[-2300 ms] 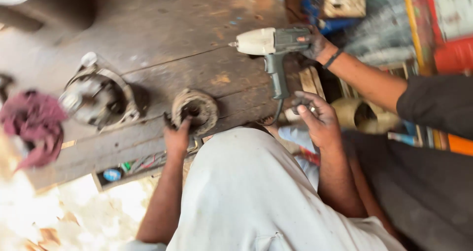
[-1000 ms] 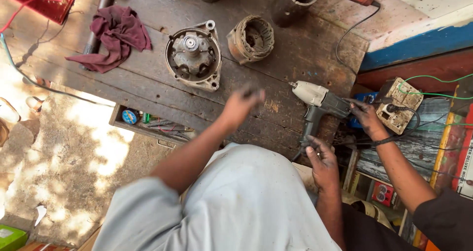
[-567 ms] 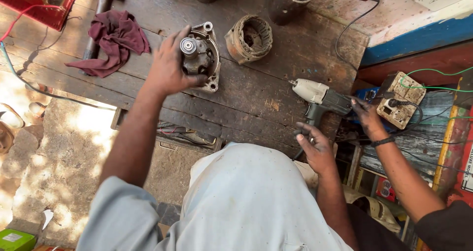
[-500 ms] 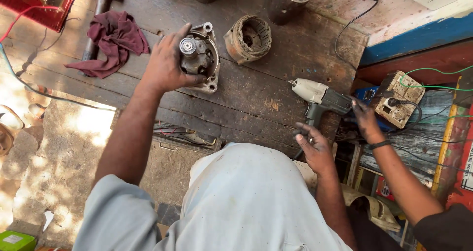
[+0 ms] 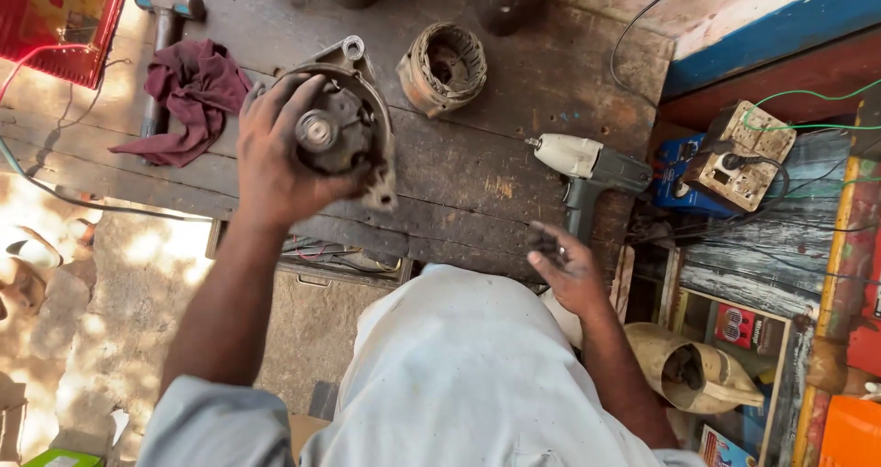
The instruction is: Disassembling, cleaning, and repairing an alternator component using various tools on a workbench.
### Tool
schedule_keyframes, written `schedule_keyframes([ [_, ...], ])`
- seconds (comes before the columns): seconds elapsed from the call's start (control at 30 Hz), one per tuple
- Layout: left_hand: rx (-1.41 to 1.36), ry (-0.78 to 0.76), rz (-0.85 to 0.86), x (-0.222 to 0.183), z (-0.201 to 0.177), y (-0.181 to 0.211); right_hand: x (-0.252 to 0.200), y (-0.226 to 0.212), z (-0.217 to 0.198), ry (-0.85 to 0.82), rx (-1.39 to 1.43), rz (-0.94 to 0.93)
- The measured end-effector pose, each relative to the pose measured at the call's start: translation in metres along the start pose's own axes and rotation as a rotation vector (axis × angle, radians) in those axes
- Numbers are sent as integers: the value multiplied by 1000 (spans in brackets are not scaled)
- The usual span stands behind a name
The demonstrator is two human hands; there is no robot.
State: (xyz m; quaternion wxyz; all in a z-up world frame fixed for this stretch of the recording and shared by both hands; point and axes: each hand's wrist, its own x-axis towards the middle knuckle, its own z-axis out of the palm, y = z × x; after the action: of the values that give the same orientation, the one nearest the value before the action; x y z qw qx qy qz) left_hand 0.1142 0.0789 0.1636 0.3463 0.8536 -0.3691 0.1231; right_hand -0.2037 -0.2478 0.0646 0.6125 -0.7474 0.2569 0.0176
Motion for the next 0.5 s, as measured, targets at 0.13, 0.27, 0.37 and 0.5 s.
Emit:
schedule_keyframes([
  [0.13,-397,29,-226,-12,-9,55,16,-52,19,-84,-181,-445],
  [0.27,-1098,18,-794,-60,60,62,43,-81,41,-187,-338,-782],
  [0.37,-1563,63,-1110,-91,131,67,59,-42,39,-244,-387,-700],
  [0.5,-1737,50,-1568,-95,185,84,68,27,28,-267,-249,-417],
])
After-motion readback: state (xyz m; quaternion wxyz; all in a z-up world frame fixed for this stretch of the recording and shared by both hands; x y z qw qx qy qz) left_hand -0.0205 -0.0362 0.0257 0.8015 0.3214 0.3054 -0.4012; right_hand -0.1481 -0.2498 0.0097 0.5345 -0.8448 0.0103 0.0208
